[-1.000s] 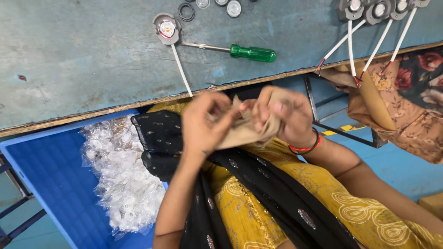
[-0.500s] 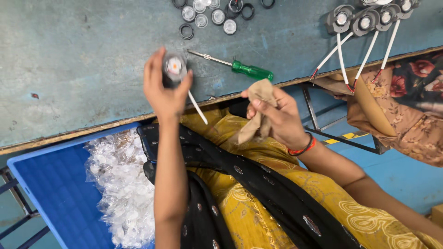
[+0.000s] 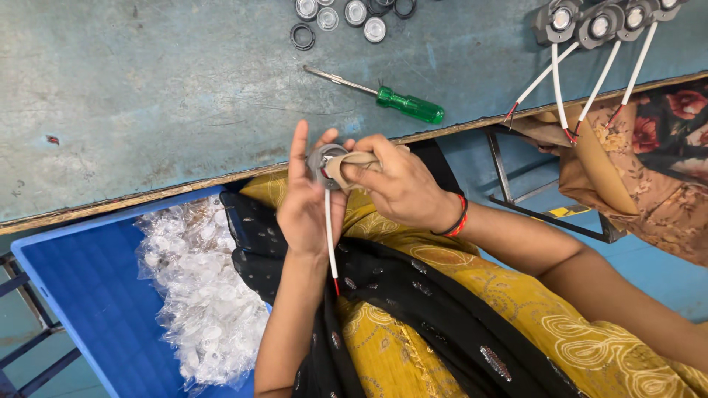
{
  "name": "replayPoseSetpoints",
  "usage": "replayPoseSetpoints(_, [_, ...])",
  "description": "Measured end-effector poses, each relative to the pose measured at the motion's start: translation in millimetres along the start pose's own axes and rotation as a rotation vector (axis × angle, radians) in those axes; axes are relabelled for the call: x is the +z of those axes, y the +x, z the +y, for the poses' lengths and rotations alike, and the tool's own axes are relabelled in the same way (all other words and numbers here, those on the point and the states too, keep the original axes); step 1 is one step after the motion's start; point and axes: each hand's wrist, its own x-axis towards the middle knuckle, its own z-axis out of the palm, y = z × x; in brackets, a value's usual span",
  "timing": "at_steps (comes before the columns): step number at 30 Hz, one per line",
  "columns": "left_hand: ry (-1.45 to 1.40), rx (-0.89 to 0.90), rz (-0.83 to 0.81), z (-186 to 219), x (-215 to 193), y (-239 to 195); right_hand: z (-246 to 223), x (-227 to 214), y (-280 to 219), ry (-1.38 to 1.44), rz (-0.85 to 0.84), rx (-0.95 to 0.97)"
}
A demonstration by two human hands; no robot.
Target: The person assembles small LED light fixtures by placing black and clear plastic rings onto the base and tightening them with a screwdriver. They wipe the finished units with a cloth and place them on the table alongside other completed fixtures.
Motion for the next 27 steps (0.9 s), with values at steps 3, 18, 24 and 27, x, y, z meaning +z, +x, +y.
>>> replayPoseSetpoints(3, [0.004,-0.022,0.181,-4.4,-1.8,8.3,-6.5,1.6,0.9,-0.110,-0.029,-0.003])
replayPoseSetpoints(18, [0.282,0.100,0.266,-12.8,-6.7,6.4,-16.3,-6.2,7.0,-0.229,-0.099,0.047])
replayPoseSetpoints(24, [0.284,0.129,0.185,-12.9,-7.3,7.2,-11.6,-14.5,10.2,-0.011,-0.117,-0.026])
replayPoseSetpoints(27, [0.290,0.123,0.252,-9.0,-10.7,6.4,-16.8,-6.0,11.3,-0.203,-0.114,0.005])
